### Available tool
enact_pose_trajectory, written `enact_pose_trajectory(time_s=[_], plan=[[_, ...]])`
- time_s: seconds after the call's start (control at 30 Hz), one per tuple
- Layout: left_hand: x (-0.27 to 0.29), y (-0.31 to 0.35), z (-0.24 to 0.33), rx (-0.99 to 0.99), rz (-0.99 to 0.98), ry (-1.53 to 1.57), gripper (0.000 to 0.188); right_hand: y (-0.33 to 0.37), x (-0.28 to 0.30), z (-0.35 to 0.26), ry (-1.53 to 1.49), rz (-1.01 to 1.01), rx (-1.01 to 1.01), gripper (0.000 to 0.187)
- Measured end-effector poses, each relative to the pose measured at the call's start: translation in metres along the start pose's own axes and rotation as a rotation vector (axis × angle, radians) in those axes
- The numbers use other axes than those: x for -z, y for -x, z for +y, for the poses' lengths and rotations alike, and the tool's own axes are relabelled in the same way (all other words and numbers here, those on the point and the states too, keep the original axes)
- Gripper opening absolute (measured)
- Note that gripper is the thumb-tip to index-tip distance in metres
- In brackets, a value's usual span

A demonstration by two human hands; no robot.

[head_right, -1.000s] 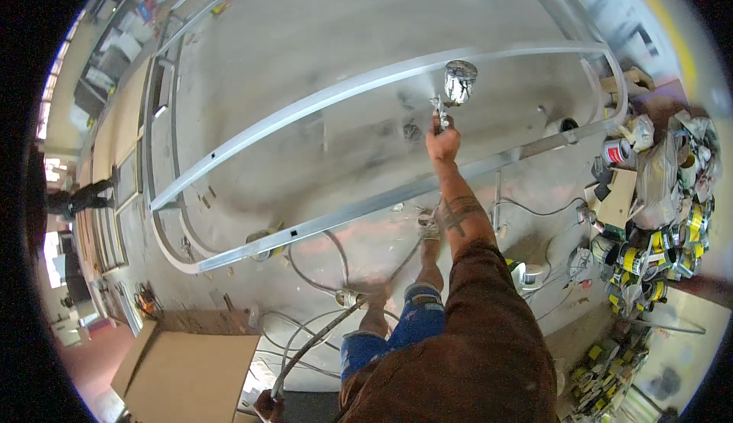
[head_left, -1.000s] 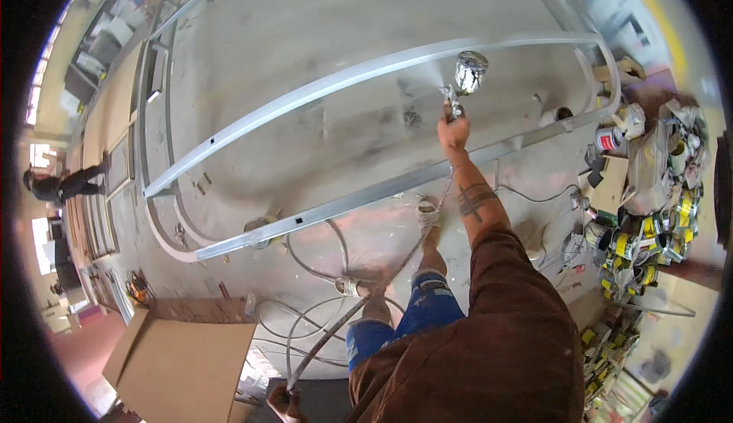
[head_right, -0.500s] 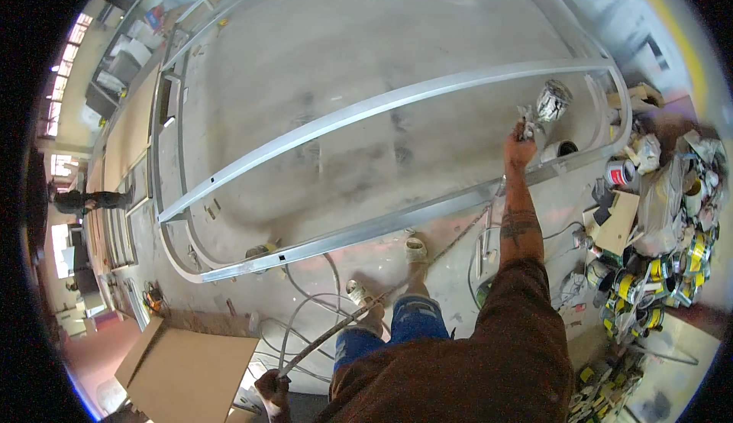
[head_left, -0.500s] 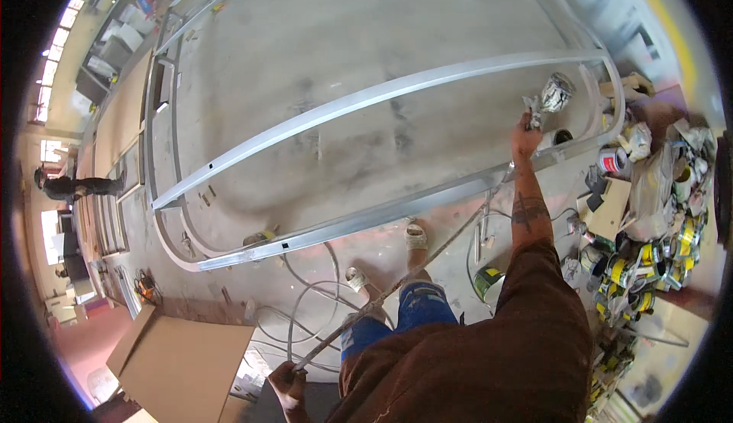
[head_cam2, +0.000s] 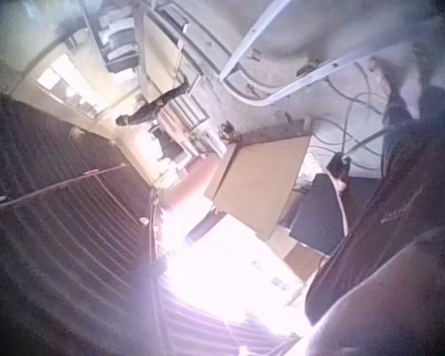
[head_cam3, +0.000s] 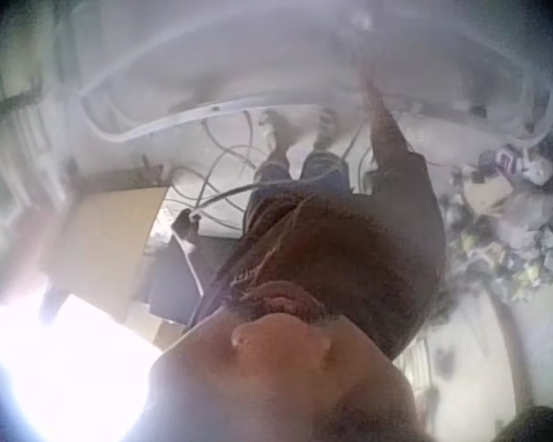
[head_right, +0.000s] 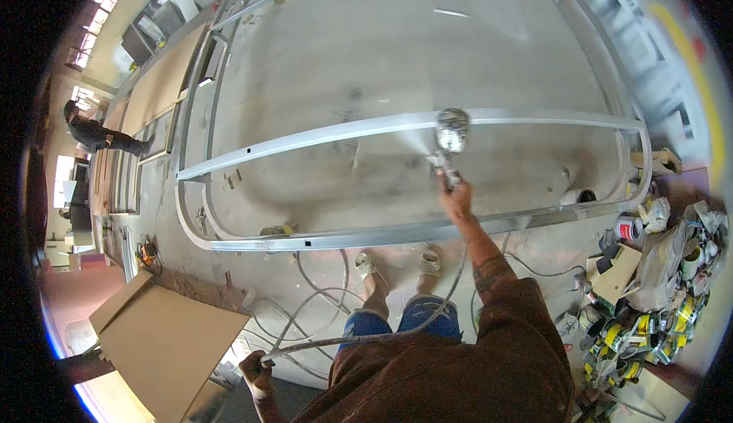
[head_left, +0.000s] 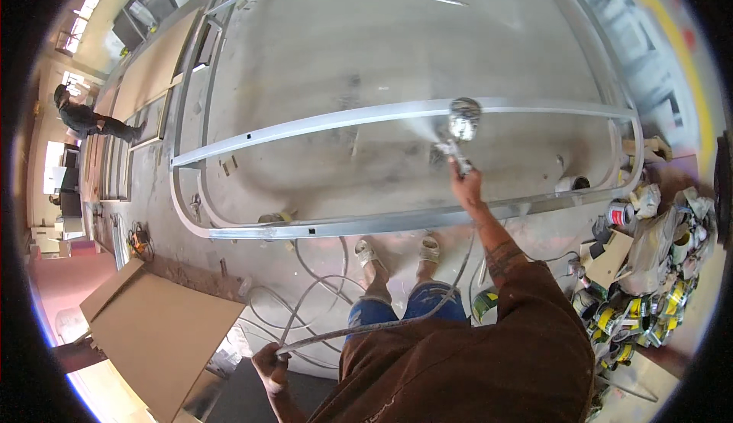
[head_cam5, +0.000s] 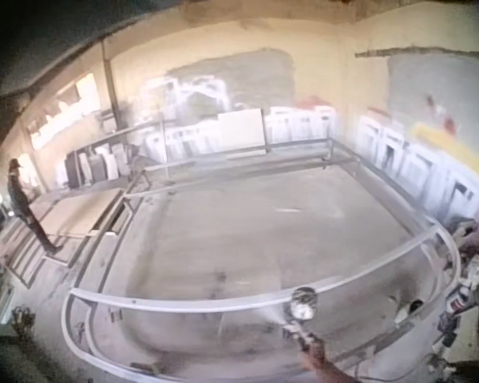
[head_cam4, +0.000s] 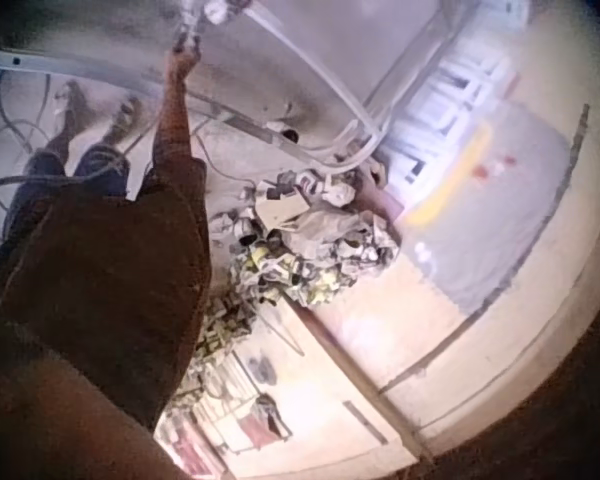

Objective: The person prepares and uses a pneumatic spray gun to apply white paint to a large metal or wooden frame in a workshop environment.

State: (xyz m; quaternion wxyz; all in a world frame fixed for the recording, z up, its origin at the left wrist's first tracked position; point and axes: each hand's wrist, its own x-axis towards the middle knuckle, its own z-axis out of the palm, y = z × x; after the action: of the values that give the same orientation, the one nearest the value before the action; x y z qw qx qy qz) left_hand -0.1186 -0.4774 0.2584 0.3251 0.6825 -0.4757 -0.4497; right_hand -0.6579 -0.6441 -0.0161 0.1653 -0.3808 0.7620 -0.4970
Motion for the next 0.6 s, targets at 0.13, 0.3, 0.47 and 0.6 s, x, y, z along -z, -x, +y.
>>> enact_pose_trajectory(time_s=[0.13,0.3,0.47,0.6], plan=[[0.035,-0.013,-0.016,-0.051,0.093,0.081,0.041,0.018,-0.085,-0.09,-0.017,-0.268,0.004,0.034],[0.067,-0.039,-0.036,-0.114,0.167,0.115,0.053,0.022,-0.175,-0.155,-0.192,-0.318,0.085,0.038],[0.075,-0.065,-0.037,-0.172,0.095,0.21,0.054,-0.003,-0.189,-0.164,0.013,-0.334,-0.017,0.039],[0.088,-0.085,-0.074,-0.079,-0.045,0.249,0.05,-0.029,-0.151,-0.116,-0.01,-0.117,0.064,0.036]])
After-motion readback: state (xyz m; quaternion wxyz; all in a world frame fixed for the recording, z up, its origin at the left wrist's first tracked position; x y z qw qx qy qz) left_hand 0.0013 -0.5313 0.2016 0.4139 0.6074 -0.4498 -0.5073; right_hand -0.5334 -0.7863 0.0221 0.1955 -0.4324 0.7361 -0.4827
